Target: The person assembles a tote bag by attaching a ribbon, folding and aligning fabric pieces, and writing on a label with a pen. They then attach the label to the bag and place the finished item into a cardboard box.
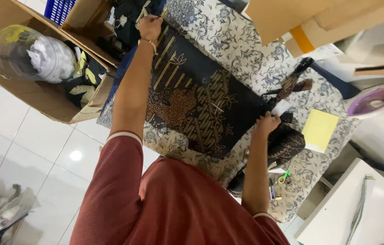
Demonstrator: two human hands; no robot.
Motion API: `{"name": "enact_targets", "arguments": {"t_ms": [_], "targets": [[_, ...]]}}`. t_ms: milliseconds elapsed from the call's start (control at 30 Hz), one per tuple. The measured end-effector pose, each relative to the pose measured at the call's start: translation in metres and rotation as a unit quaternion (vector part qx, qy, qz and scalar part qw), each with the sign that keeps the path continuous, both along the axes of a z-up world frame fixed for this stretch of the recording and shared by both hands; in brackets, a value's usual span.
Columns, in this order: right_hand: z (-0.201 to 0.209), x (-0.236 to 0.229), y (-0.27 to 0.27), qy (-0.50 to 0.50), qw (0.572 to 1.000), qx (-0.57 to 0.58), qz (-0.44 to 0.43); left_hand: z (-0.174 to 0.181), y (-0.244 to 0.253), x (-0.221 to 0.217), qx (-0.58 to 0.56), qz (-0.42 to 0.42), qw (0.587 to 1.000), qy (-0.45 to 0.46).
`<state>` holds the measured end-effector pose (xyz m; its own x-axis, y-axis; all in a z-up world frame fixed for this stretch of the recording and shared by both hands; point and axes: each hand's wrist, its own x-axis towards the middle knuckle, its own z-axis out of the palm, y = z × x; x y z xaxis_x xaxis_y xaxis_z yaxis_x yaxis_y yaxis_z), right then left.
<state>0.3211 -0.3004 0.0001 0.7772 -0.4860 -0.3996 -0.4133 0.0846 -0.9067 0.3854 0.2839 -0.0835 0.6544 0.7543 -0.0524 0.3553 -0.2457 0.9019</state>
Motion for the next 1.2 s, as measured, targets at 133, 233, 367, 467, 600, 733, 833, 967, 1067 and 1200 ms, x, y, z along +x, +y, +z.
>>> {"name": "enact_targets", "arguments": {"t_ms": [133,233,367,467,600,733,833,967,1067,1200], "targets": [[0.013,-0.040,0.067,-0.195,0.793,-0.559,0.146,-0.019,-0.005,-0.026,0.030,-0.014,0.992,-0.120],[0.017,-0.030,0.138,-0.255,0.799,-0.408,0.361,0.007,-0.030,-0.073,0.051,-0.005,0.991,-0.125],[0.007,0.018,0.240,-0.353,0.667,-0.385,0.531,0.072,-0.134,-0.176,0.247,0.042,0.965,0.073],[-0.013,0.054,0.314,-0.342,0.609,-0.388,0.601,0.102,-0.219,-0.251,0.139,-0.061,0.969,0.194],[-0.052,0.090,0.395,-0.094,0.595,-0.402,0.689,0.105,-0.257,-0.297,0.238,-0.227,0.905,0.269],[-0.078,0.140,0.435,-0.026,0.581,-0.360,0.729,0.087,-0.231,-0.289,0.203,-0.131,0.942,0.231],[-0.073,0.151,0.416,-0.039,0.580,-0.272,0.767,0.086,-0.193,-0.298,0.167,-0.015,0.953,0.254],[-0.004,0.157,0.370,-0.105,0.512,-0.235,0.819,0.101,-0.110,-0.298,0.209,-0.012,0.952,0.225],[0.069,0.143,0.331,-0.091,0.477,-0.264,0.833,0.128,-0.062,-0.281,0.248,-0.121,0.934,0.229],[0.140,0.117,0.291,0.012,0.459,-0.365,0.810,0.174,-0.042,-0.260,0.097,-0.289,0.924,0.230]]}}
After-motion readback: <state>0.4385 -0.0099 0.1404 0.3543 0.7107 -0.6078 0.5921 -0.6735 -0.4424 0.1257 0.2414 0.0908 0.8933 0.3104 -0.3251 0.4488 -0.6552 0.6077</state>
